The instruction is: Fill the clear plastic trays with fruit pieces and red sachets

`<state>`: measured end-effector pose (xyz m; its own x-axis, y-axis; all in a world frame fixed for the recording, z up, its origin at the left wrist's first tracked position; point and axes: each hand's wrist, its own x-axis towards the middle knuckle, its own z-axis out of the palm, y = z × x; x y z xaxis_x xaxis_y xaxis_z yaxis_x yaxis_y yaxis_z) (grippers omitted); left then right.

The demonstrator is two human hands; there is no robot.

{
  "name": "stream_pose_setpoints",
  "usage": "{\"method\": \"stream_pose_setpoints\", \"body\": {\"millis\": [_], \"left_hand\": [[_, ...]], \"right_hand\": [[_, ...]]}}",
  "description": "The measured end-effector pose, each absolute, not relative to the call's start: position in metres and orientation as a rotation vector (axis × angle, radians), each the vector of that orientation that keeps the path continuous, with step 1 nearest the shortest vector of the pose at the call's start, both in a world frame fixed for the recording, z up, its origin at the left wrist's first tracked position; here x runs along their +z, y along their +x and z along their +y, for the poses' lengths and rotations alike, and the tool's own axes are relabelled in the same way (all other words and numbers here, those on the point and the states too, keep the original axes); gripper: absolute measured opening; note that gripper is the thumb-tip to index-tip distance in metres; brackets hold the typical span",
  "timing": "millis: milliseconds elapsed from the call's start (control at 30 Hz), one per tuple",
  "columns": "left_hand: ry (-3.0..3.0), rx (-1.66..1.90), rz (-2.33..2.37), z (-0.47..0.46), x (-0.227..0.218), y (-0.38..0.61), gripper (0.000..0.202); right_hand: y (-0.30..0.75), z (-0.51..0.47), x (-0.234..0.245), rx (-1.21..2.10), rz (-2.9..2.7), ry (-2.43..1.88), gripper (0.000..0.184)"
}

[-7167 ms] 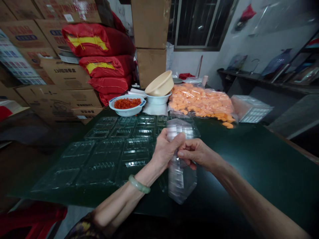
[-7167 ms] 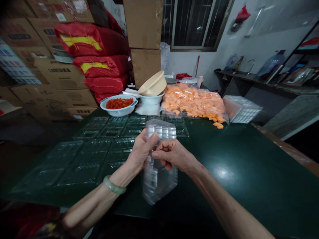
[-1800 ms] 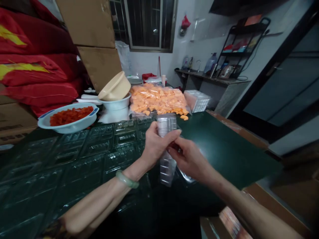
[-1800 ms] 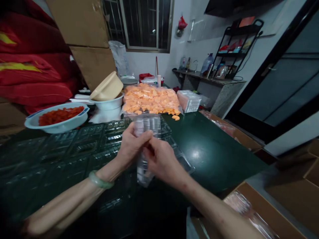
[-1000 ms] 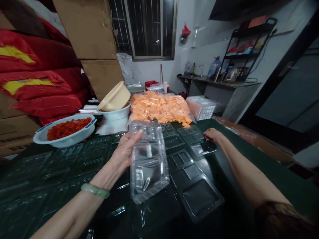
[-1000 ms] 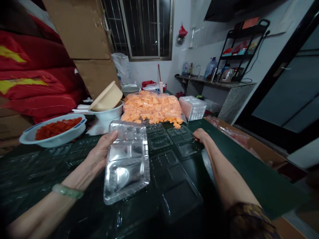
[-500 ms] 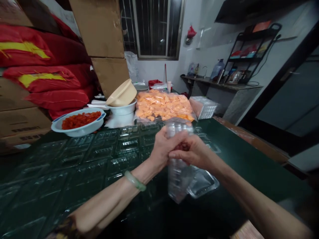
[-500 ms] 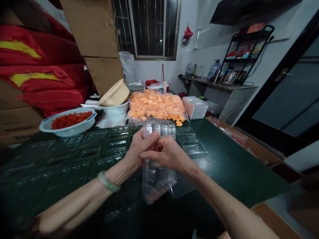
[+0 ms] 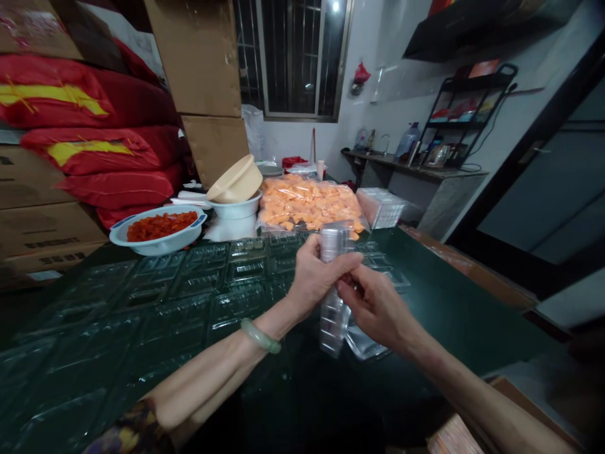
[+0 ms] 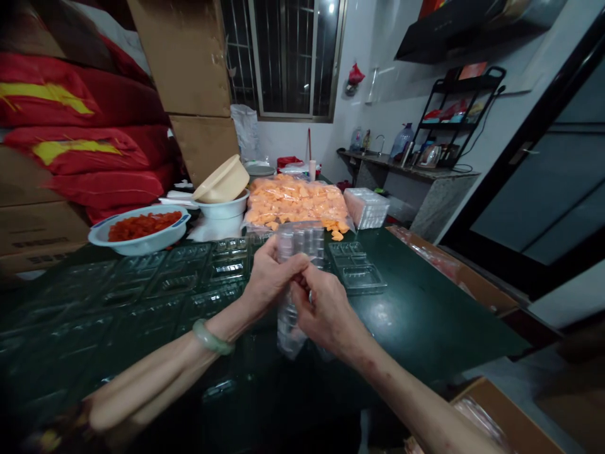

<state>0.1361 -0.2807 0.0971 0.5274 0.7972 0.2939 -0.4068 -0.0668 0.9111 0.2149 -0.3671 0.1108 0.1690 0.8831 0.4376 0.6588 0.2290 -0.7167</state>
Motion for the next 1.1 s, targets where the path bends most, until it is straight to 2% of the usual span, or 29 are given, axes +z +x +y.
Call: {"method": "stream_pose_setpoints", "body": {"millis": [67,133,267,333,367,433,533,667,900,1100], "left_hand": [[1.299,1.028,0.305,-0.279,0.099,0.142,0.043],[1.245,1.015,0.265,-0.275,0.101,0.148,0.044],[1.068,1.052,0.353,-0.252,0.105,0.149,0.036],[1.016,1.078,0.406,-0.234,0.104,0.142,0.034],[1.008,1.088,0.429,-0.225,0.103,0.138,0.033],[1.001,1.072,0.464,-0.209,0.1,0.13,0.033],[0.974,0.99,0.518,-0.196,0.095,0.123,0.031],[0.916,0.91,0.569,-0.196,0.089,0.128,0.025],[0.88,0.818,0.562,-0.205,0.081,0.142,0.025],[0.878,0.819,0.556,-0.215,0.074,0.146,0.027]], "right_hand": [[0.214,-0.38,0.117,0.125,-1.542,-1.523,0.013],[0.225,-0.398,0.127,0.088,-1.491,-1.564,0.014],[0.291,-0.448,0.139,0.045,-1.031,-1.696,0.014],[0.336,-0.475,0.127,0.157,-0.782,-1.695,0.021],[0.359,-0.488,0.115,0.347,-0.721,-1.719,0.024],[0.399,-0.508,0.081,0.704,-0.649,-1.76,0.027],[0.437,-0.521,0.026,0.917,-0.572,-1.72,0.027],[0.451,-0.5,-0.008,0.993,-0.555,-1.795,0.02],[0.456,-0.422,-0.007,0.981,-0.664,-2.326,0.021],[0.446,-0.407,-0.015,0.831,-0.76,-2.585,0.017]]}}
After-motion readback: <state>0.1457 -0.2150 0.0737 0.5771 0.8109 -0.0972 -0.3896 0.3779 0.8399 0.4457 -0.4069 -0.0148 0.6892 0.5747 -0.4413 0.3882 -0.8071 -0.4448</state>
